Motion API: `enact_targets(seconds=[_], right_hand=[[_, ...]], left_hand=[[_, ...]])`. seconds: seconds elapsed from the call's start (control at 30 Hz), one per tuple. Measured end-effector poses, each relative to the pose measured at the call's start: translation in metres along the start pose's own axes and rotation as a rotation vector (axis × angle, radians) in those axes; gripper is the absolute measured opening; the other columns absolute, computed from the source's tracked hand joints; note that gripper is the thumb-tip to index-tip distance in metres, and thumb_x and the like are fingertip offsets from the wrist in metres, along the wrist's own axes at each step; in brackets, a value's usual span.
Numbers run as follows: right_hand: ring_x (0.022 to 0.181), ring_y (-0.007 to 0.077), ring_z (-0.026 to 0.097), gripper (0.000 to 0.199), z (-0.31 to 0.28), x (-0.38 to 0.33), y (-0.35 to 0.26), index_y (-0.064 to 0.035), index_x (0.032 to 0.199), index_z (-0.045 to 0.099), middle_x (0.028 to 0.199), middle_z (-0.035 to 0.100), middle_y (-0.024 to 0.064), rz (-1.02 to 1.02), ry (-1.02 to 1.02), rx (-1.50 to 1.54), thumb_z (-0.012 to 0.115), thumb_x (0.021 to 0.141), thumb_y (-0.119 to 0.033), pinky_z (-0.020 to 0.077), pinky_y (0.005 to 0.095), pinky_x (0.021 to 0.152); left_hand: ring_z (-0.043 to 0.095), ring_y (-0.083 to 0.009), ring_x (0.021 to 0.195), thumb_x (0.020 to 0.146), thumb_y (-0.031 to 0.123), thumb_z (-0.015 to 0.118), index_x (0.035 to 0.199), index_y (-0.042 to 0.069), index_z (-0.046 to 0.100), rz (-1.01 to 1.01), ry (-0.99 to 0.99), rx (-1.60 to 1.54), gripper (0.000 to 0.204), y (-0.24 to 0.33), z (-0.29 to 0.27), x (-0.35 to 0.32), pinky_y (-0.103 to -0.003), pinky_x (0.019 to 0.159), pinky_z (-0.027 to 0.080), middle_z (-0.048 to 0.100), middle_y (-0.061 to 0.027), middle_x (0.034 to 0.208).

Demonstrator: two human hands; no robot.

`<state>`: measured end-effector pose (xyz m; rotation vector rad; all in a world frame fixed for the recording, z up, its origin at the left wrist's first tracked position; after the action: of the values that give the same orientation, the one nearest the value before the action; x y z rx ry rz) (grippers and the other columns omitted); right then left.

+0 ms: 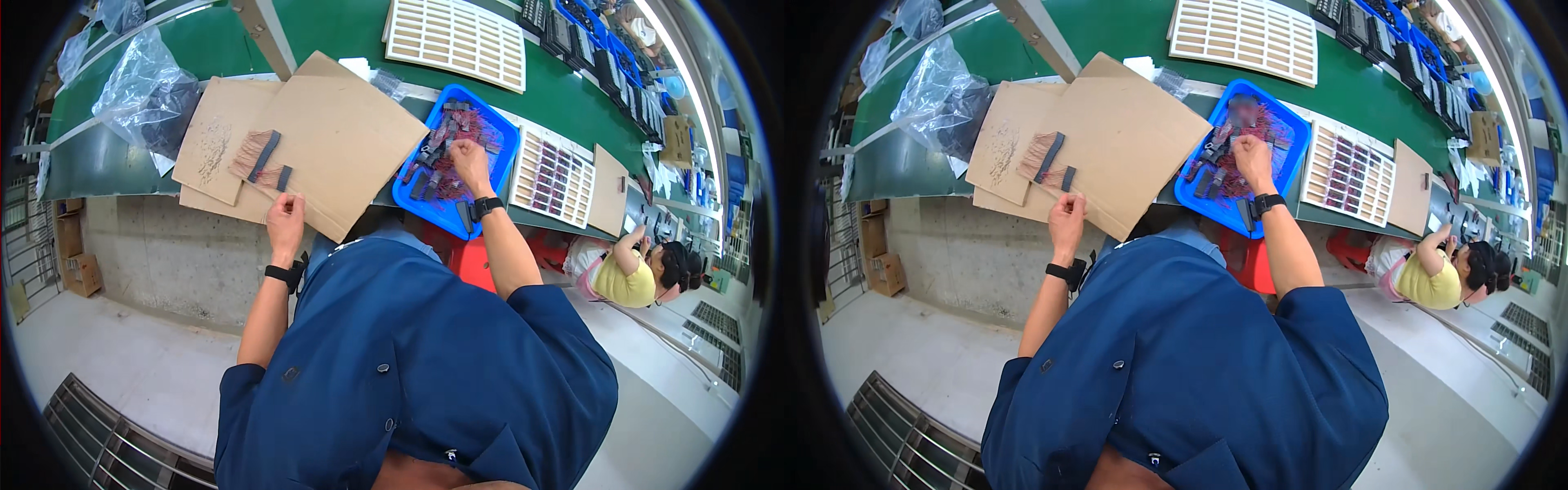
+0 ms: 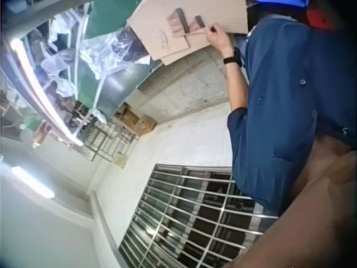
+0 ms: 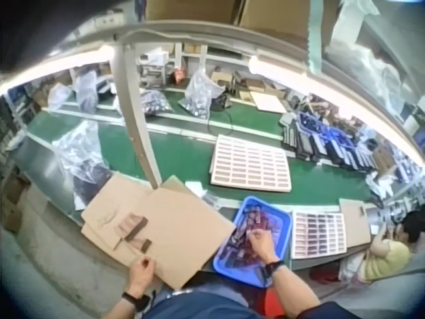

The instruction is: Picking small rectangular components from a tray and placing them onto a cardboard template board.

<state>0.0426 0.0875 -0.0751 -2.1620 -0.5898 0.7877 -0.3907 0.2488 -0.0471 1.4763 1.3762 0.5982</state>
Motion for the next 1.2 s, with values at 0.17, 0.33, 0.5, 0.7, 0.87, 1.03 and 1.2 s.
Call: enact_targets(seconds=[0.17,0.33,0.5,0.7,0.87,1.03,1.2], right_hand=[[0.077,0.0307,0.068,0.024,-0.027,0.031,-0.046,-0.0038,0.101,0.072,0.085,0.072,0.0164,-0.422,0.199,-0.365,0.064,0.083,-0.017,0.055,0.0394,0.075],[0.09,0.0341,0.062,0.029,0.002,0.031,-0.078,-0.0075,0.102,0.072,0.091,0.067,0.0154,-0.894,-0.045,-0.673,0.069,0.074,-0.017,0.0524,0.0416,0.081],[0.109,0.0349,0.053,0.018,0.027,0.032,-0.067,-0.0086,0.092,0.072,0.103,0.062,0.0124,-0.915,-0.221,-0.95,0.068,0.078,-0.018,0.0504,0.0448,0.09],[0.104,0.0316,0.055,0.012,0.026,0.044,-0.065,-0.0074,0.084,0.07,0.097,0.061,0.0105,-0.996,-0.295,-0.98,0.067,0.08,-0.018,0.0508,0.045,0.087],[0.103,0.0293,0.055,0.01,0.023,0.041,-0.072,-0.0065,0.08,0.068,0.094,0.061,0.0092,-1.085,-0.386,-0.922,0.065,0.082,-0.016,0.0506,0.0445,0.084],[0.095,0.0305,0.057,0.01,0.018,0.019,-0.118,-0.0044,0.083,0.067,0.088,0.059,0.0122,-1.223,-0.437,-0.896,0.065,0.083,-0.015,0.0488,0.0407,0.083],[0.089,0.0331,0.06,0.01,0.032,-0.006,-0.167,-0.0033,0.082,0.067,0.089,0.061,0.0135,-1.157,-0.562,-0.826,0.063,0.084,-0.013,0.0501,0.0426,0.077]], left_hand=[[0.058,-0.0084,0.067,0.094,0.02,0.065,0.086,0.0,0.064,0.216,-0.224,0.035,0.022,0.056,0.062,0.002,-0.025,0.064,0.048,0.063,-0.0025,0.073],[0.062,-0.0146,0.069,0.091,0.016,0.065,0.086,-0.001,0.064,0.312,-0.329,0.077,0.018,0.104,0.123,0.002,-0.028,0.065,0.05,0.064,-0.0076,0.079],[0.064,-0.0218,0.072,0.088,0.012,0.064,0.086,-0.001,0.065,0.401,-0.392,0.145,0.013,0.115,0.167,-0.002,-0.032,0.066,0.051,0.064,-0.0119,0.082],[0.064,-0.0262,0.073,0.087,0.012,0.064,0.084,-0.001,0.064,0.401,-0.372,0.191,0.013,0.106,0.185,-0.004,-0.034,0.067,0.052,0.063,-0.0136,0.082],[0.065,-0.0284,0.079,0.084,0.014,0.067,0.093,0.0,0.065,0.416,-0.358,0.216,0.016,0.098,0.198,0.003,-0.036,0.071,0.053,0.064,-0.0141,0.092],[0.064,-0.0297,0.095,0.08,0.015,0.072,0.106,0.001,0.065,0.682,-0.196,0.224,0.03,0.124,0.213,0.007,-0.037,0.081,0.053,0.064,-0.0146,0.109],[0.061,-0.0309,0.107,0.078,0.016,0.074,0.11,0.001,0.065,0.733,-0.055,0.217,0.036,0.145,0.203,0.015,-0.038,0.091,0.051,0.063,-0.0139,0.116]])
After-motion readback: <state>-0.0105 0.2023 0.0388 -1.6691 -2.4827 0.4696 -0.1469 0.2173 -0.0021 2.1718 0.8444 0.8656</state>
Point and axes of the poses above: each hand's wrist, its own x-axis towards the middle knuckle, its own z-axis out of the palm, y = z × x, the point moved 7 cm from there along x, towards the middle knuckle
